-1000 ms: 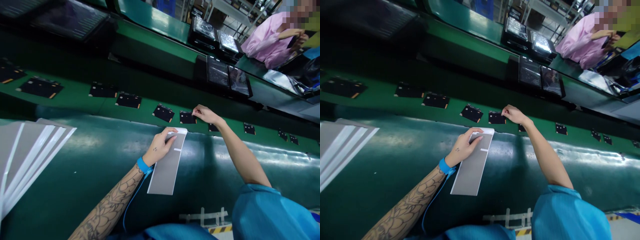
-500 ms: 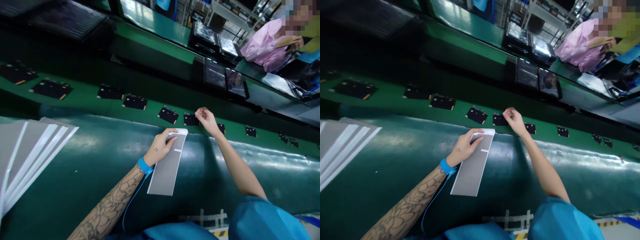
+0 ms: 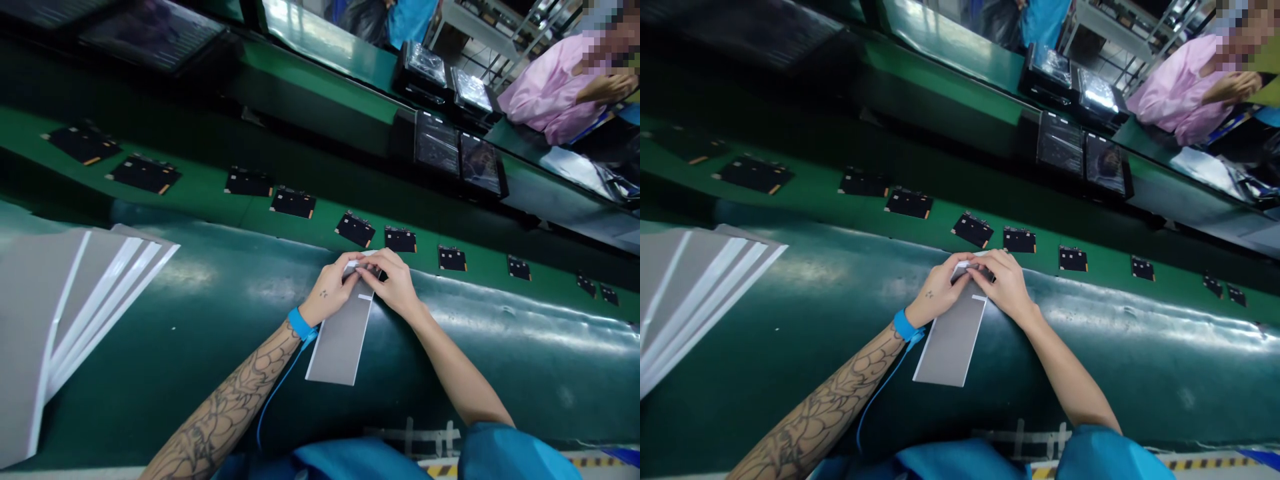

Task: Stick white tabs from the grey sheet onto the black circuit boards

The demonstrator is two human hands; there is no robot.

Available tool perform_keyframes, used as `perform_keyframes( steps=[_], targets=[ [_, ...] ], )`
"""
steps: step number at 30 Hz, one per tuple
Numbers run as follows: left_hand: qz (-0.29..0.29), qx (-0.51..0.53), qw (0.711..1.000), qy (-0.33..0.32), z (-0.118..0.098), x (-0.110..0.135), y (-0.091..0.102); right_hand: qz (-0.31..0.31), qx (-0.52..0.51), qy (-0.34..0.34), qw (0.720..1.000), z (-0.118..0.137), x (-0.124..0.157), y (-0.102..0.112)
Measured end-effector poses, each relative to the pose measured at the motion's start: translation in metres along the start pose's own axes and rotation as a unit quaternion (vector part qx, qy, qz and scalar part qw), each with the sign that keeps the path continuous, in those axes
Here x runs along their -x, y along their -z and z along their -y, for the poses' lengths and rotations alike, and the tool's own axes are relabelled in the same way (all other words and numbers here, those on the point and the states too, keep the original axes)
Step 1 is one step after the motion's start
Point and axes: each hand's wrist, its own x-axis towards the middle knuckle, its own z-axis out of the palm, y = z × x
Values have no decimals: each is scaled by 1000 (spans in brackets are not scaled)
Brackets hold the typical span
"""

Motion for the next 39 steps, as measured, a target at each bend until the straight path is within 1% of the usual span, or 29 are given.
perform_keyframes(
  steps=[7,14,16,19,22,23,25,27,28,30,31,32,34,39],
  targets=[
    [6,-10,1000,-2,3,0,-1,-6,44,11,999,-1,2,-6],
    [1,-5,1000,-13,2,0,-1,24,74,21,997,3,-1,-4],
    [0,-2,1000,-13,2,0,-2,30,59,16,998,5,0,-3],
    [0,4,1000,-14,2,0,-2,22,-7,-9,1000,7,0,2],
    [3,-9,1000,-7,2,0,-2,0,-60,-43,997,-3,-8,22],
    [3,-16,1000,-3,2,1,-2,-3,-69,-57,996,-12,-13,32],
    [3,-25,1000,1,2,2,-1,2,-87,-95,992,-37,-24,59],
    [5,-30,1000,0,3,2,0,24,-106,-135,985,-69,-34,89],
    [7,-32,999,-1,3,2,0,46,-105,-150,982,-84,-38,103],
    [7,-36,999,-6,2,2,1,104,-85,-172,976,-109,-44,125],
    [6,-38,999,-10,2,2,1,136,-70,-179,972,-118,-45,133],
    [4,-41,999,-13,2,2,1,161,-55,-183,968,-124,-46,137],
    [0,-48,999,-16,1,1,2,194,-33,-179,964,-129,-47,140],
    [8,-56,998,-2,1,3,3,244,-3,-146,959,-128,-50,134]
  ],
)
